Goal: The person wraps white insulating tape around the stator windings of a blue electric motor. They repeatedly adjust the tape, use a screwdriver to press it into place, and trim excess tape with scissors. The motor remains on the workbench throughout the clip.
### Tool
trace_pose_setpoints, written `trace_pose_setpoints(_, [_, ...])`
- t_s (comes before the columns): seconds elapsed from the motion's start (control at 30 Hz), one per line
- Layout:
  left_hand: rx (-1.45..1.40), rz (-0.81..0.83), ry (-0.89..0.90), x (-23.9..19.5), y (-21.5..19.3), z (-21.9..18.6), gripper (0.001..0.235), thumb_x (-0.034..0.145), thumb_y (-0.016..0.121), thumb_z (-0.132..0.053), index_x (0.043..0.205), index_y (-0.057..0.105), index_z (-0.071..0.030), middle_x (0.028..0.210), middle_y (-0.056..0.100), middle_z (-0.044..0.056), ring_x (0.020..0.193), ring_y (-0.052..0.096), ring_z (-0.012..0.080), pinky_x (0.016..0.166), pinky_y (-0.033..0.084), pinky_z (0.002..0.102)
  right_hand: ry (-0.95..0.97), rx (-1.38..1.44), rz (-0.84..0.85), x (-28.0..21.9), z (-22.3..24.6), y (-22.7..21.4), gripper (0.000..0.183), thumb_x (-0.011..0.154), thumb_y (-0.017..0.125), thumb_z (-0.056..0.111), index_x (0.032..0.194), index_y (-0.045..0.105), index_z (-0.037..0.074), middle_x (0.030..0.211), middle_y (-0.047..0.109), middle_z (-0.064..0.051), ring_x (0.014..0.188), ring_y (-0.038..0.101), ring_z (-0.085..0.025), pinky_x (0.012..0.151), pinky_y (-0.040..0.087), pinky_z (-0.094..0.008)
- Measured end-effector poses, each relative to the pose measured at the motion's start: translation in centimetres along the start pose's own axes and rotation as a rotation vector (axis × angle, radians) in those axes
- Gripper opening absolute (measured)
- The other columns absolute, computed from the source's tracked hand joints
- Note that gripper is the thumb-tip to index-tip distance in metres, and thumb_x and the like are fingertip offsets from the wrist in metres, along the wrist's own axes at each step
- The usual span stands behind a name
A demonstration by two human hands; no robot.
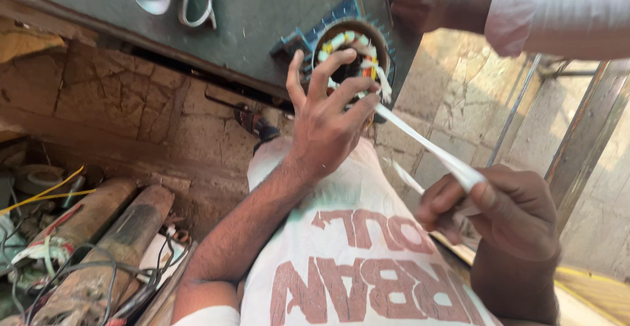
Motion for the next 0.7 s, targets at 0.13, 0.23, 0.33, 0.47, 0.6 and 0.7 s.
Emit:
trace_pose_setpoints(0.13, [-0.047,-0.059,0.049,-0.5,-1.1,-0.4,0.008,0.094,0.082,-0.013,0.101,0.079,-0.017,0.118,0.069,-0.007,0.139,0.046,0.0224,0.12,0.018,0.067,-0.153,-0.441,0.159,2.1,-0.1,-1.8,0.041,0.113,0.048,0.029,0.115,0.068,-0.008,0.113,0.076,-0.025,0.097,0.077,-0.031,0.085,0.064,-0.042])
trace_pose_setpoints(0.23, [-0.1,-0.095,0.085,-1.1,-2.2,-1.1,0.01,0.091,0.082,-0.012,0.099,0.08,-0.018,0.113,0.069,-0.009,0.132,0.05,0.0215,0.115,0.024,0.06,-0.275,-0.787,-0.175,3.6,-1.1,-3.3,0.025,0.107,0.055,0.019,0.118,0.068,0.0,0.119,0.073,-0.017,0.11,0.071,-0.027,0.096,0.057,-0.042])
trace_pose_setpoints(0.33, [-0.128,-0.102,0.108,-1.9,-2.2,-1.2,0.011,0.088,0.083,-0.011,0.097,0.079,-0.017,0.111,0.069,-0.009,0.124,0.052,0.0203,0.11,0.029,0.055,-0.392,-0.996,-0.25,5.3,-3.0,-3.0,0.021,0.098,0.07,0.008,0.118,0.07,0.006,0.118,0.071,-0.013,0.108,0.07,-0.025,0.092,0.057,-0.04])
trace_pose_setpoints(0.47, [-0.126,-0.069,0.116,-2.8,-2.3,-1.2,0.012,0.086,0.082,-0.012,0.098,0.079,-0.014,0.112,0.069,-0.007,0.12,0.054,0.0202,0.105,0.031,0.053,-0.57,-1.155,-0.07,8.1,-5.2,-1.0,0.028,0.087,0.081,0.005,0.114,0.074,0.011,0.101,0.065,-0.01,0.091,0.063,-0.027,0.083,0.05,-0.037])
trace_pose_setpoints(0.6, [-0.076,-0.109,0.088,-2.1,-2.0,-2.3,0.011,0.087,0.084,-0.015,0.098,0.078,-0.015,0.112,0.068,-0.007,0.119,0.054,0.0196,0.102,0.032,0.052,-0.758,-1.231,0.082,10.6,-4.7,-0.8,0.028,0.081,0.087,0.008,0.106,0.077,0.014,0.091,0.064,0.001,0.083,0.059,-0.018,0.085,0.042,-0.039])
trace_pose_setpoints(0.7, [-0.057,-0.152,0.056,-1.3,-1.5,-3.3,0.012,0.087,0.084,-0.013,0.098,0.078,-0.013,0.113,0.068,-0.007,0.118,0.054,0.0187,0.1,0.033,0.051,-0.832,-1.208,0.139,11.6,-4.2,-2.1,0.026,0.081,0.089,0.011,0.103,0.077,0.016,0.091,0.063,0.004,0.081,0.056,-0.015,0.085,0.04,-0.039])
Point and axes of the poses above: each hand's wrist, its own x-axis towards the middle knuckle, its own y-axis out of the palm, z = x × y, the point moved 4 cm from there along x, towards the middle knuckle
